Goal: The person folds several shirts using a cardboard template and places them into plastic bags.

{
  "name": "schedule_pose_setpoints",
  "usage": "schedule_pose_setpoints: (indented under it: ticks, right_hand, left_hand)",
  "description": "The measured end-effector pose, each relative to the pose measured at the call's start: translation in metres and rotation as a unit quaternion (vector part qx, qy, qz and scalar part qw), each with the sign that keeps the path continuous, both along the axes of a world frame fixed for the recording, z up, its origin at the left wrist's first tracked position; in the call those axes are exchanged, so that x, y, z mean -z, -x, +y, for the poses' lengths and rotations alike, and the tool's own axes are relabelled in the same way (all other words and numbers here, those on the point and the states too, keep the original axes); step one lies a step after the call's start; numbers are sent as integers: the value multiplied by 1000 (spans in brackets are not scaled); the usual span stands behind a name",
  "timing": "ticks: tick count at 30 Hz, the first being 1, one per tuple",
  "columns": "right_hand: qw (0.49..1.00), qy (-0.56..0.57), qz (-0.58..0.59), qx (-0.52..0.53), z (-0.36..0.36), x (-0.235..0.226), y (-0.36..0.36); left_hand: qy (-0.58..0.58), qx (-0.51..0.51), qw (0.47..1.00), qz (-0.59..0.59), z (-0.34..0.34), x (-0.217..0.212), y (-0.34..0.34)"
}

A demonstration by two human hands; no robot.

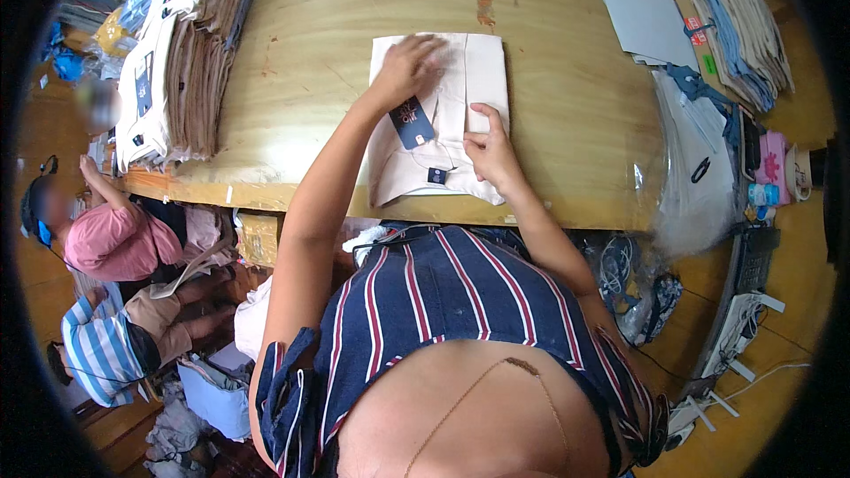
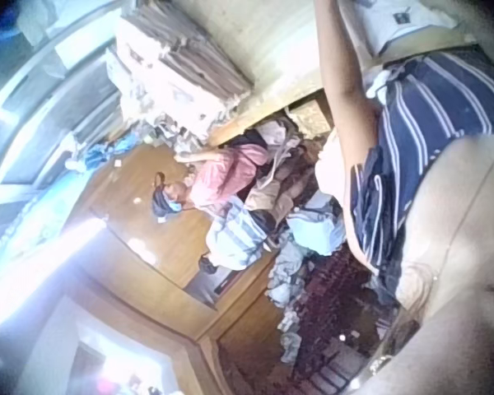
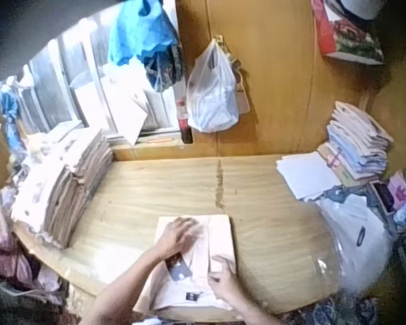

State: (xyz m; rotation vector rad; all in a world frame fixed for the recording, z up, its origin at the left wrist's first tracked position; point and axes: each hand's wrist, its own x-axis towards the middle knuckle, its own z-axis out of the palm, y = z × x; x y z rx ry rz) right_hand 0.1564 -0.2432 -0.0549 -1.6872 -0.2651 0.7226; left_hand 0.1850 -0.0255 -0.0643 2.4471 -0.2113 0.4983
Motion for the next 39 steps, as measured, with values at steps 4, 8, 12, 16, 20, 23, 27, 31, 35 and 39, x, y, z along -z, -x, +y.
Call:
schedule_pose_setpoints:
  ticks: [4,8,12,16,20,23,27,31,35,39]
  right_hand:
    - [1000,-22,13,15,-3,3,3]
    - [999,-33,33,26,-3,8,2]
    - [993,-98,59,31,-6,7,4]
    - [983,-120,-92,109,-13,4,10]
    - [902,219,-340,154,-61,32,0]
    - [970,142,-164,114,-61,31,4]
    - [995,-44,42,83,-49,31,4]
    - [939,-157,300,52,-48,15,3]
    - [925,-186,325,-59,-49,12,-13]
    - [945,-180,241,-128,-2,-25,-17]
  left_hand:
    - [-26,-140,973,184,10,-45,37]
    - [38,-132,953,269,15,-37,44]
    - [167,-4,937,307,30,-46,28]
    - [189,-88,976,69,24,-35,12]
    - [40,-322,938,123,21,-14,68]
    - [164,-360,865,310,-23,-18,126]
    - [213,-407,834,304,-67,-13,164]
    - [287,-351,858,240,-58,12,183]
    - [357,-257,881,171,-51,-34,184]
    - [357,-216,901,118,-1,-80,190]
